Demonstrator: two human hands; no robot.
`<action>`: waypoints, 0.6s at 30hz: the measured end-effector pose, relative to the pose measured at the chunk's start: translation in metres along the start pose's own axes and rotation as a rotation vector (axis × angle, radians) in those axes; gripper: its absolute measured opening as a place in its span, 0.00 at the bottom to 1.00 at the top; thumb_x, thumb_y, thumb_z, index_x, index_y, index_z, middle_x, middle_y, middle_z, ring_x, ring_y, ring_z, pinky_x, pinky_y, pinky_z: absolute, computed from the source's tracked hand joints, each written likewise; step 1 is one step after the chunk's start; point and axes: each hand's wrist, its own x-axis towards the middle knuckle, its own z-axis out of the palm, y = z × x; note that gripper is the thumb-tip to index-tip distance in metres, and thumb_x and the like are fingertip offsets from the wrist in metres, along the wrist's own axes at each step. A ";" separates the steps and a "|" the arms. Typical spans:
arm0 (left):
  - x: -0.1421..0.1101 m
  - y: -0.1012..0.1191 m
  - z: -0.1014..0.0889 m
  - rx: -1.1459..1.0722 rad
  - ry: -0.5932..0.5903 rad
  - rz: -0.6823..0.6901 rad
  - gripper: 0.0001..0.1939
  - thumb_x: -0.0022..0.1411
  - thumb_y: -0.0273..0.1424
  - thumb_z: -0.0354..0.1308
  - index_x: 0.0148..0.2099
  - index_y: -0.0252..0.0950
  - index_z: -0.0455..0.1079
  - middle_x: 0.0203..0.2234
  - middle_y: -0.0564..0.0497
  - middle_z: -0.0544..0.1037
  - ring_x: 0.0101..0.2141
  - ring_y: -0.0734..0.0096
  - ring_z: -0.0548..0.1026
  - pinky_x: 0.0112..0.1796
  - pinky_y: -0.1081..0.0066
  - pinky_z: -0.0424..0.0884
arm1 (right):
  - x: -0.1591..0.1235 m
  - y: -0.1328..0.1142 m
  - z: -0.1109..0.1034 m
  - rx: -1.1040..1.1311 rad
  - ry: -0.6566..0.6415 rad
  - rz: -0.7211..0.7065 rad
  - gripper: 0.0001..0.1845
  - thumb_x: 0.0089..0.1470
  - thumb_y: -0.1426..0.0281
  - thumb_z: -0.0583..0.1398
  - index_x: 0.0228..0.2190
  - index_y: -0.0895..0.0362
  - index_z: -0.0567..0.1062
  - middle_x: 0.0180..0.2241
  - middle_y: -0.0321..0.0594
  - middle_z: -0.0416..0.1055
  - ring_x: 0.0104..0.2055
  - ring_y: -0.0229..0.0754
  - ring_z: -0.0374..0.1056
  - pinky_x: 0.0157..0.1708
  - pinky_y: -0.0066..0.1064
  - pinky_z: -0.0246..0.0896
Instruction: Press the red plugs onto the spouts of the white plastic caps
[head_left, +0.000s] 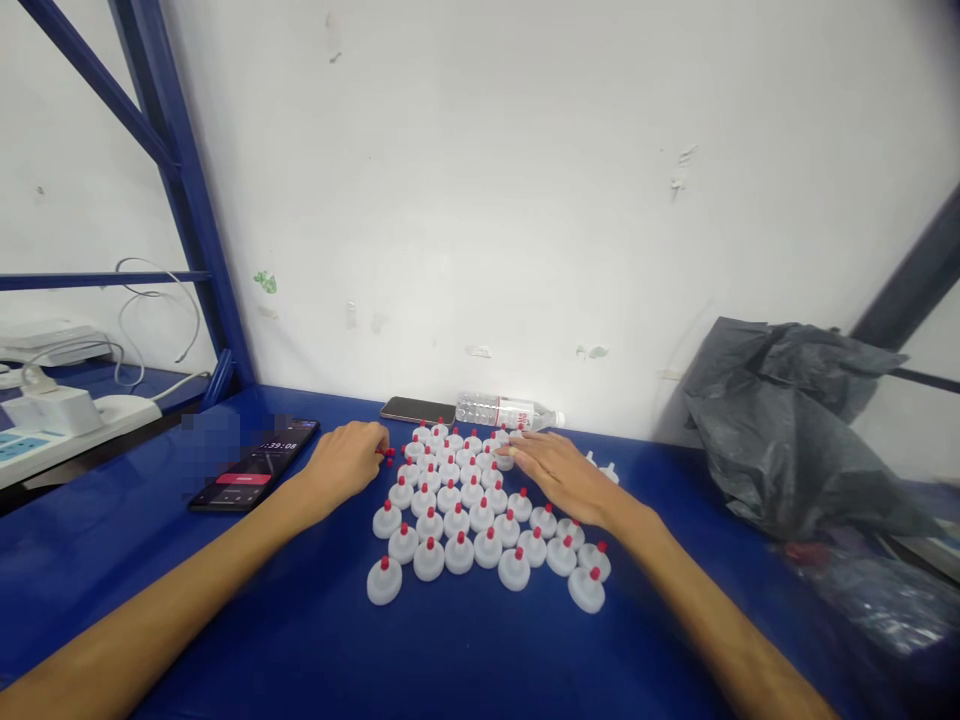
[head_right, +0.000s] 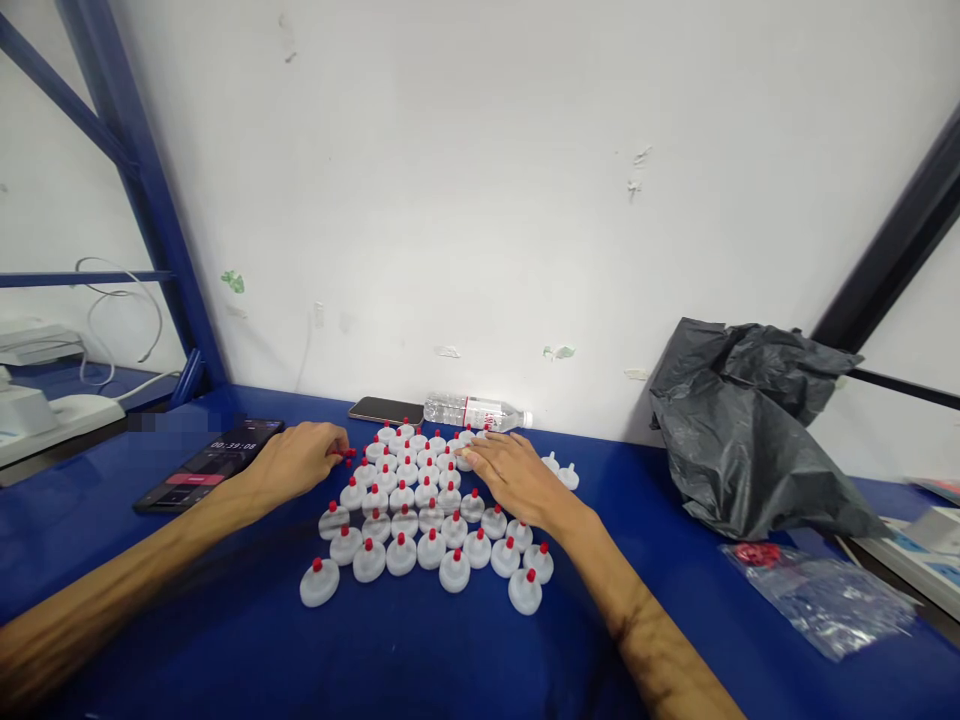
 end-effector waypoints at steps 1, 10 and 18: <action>0.000 0.000 0.000 0.004 -0.001 -0.005 0.11 0.60 0.23 0.54 0.40 0.35 0.77 0.37 0.36 0.82 0.39 0.43 0.80 0.37 0.56 0.71 | 0.001 -0.001 0.002 0.014 -0.038 0.005 0.32 0.70 0.52 0.40 0.60 0.48 0.72 0.64 0.39 0.68 0.70 0.54 0.56 0.69 0.58 0.44; -0.003 0.012 -0.010 -0.016 0.143 0.017 0.16 0.68 0.26 0.46 0.47 0.38 0.76 0.40 0.43 0.83 0.41 0.53 0.80 0.40 0.61 0.70 | 0.002 -0.008 -0.001 -0.125 0.322 -0.105 0.19 0.67 0.59 0.55 0.51 0.55 0.78 0.52 0.47 0.79 0.56 0.51 0.71 0.60 0.49 0.62; -0.021 0.041 -0.012 -0.176 0.394 0.535 0.12 0.73 0.37 0.49 0.50 0.38 0.71 0.37 0.49 0.79 0.38 0.65 0.75 0.38 0.66 0.68 | 0.003 -0.056 0.005 -0.211 0.354 -0.314 0.14 0.65 0.72 0.57 0.51 0.54 0.72 0.46 0.45 0.78 0.47 0.50 0.75 0.48 0.45 0.73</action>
